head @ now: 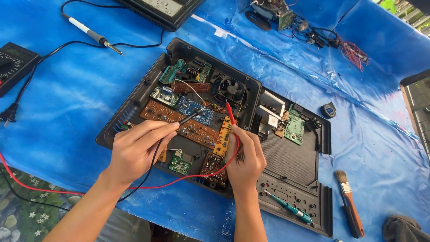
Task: The person uses a multimeter to test various points on a disassembled electronic device's circuit board. They move the red and black probes across different components and connectors on the board, which is placed on a blue tarp alongside other tools.
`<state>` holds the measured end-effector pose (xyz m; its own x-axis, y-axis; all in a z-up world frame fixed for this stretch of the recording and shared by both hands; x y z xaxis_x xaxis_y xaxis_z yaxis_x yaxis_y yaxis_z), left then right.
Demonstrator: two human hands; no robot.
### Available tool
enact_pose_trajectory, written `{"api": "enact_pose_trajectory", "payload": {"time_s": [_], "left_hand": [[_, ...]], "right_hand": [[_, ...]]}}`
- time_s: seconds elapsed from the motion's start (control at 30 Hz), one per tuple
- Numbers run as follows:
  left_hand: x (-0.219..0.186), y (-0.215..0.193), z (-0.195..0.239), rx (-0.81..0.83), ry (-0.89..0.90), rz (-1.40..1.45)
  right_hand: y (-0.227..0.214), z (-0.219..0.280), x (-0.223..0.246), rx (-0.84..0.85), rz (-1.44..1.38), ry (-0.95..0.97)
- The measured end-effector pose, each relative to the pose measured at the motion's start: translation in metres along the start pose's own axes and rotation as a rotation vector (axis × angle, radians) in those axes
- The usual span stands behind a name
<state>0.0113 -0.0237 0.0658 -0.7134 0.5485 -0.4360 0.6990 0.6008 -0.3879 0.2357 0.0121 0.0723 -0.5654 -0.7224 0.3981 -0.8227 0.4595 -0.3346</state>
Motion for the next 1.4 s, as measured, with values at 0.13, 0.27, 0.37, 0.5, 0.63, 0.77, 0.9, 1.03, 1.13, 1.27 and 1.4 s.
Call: {"api": "enact_pose_trajectory", "payload": {"time_s": [0.13, 0.27, 0.37, 0.5, 0.63, 0.77, 0.9, 1.03, 1.13, 1.27, 1.4], "left_hand": [[0.0, 0.0, 0.002, -0.013, 0.005, -0.016], [0.001, 0.001, 0.001, -0.026, -0.027, 0.015], [0.009, 0.007, 0.009, 0.022, 0.008, 0.032], [0.01, 0.009, 0.012, 0.067, 0.038, 0.063], [0.016, 0.013, 0.013, 0.075, 0.015, 0.048], [0.017, 0.014, 0.014, 0.1, 0.01, 0.048], [0.016, 0.016, 0.014, 0.117, 0.021, 0.054], [0.008, 0.016, 0.009, 0.119, 0.031, 0.054], [0.014, 0.007, -0.001, 0.027, -0.153, 0.097], [0.013, 0.007, -0.001, 0.026, -0.155, 0.102], [0.011, 0.006, -0.002, 0.022, -0.141, 0.101]], "right_hand": [[-0.003, 0.002, -0.005, 0.001, -0.006, 0.014], [-0.004, 0.005, -0.008, 0.009, -0.027, 0.042], [-0.004, 0.007, -0.005, 0.064, -0.061, 0.0], [-0.003, 0.006, 0.009, 0.102, -0.093, -0.094], [-0.004, 0.002, 0.014, 0.079, -0.078, -0.111], [-0.008, 0.002, 0.013, 0.061, -0.103, -0.086], [-0.016, 0.004, 0.008, -0.001, -0.085, -0.106], [-0.018, -0.001, 0.008, -0.025, 0.001, -0.089], [-0.02, -0.005, 0.002, -0.119, -0.003, -0.016], [-0.007, -0.005, -0.003, -0.03, -0.051, 0.065], [-0.004, -0.001, -0.011, -0.008, -0.109, 0.115]]}}
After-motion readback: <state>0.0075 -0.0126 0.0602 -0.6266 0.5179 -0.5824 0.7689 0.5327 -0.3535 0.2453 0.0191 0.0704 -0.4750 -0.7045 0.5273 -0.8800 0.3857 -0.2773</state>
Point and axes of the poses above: each hand's wrist, its own z-axis away from the middle knuckle, its own y-axis out of the palm, x = y × z, the point moved 10 cm from there along -z, towards the middle knuckle, and after that the axes turned 6 degrees about -z, right-handed, at the moved point
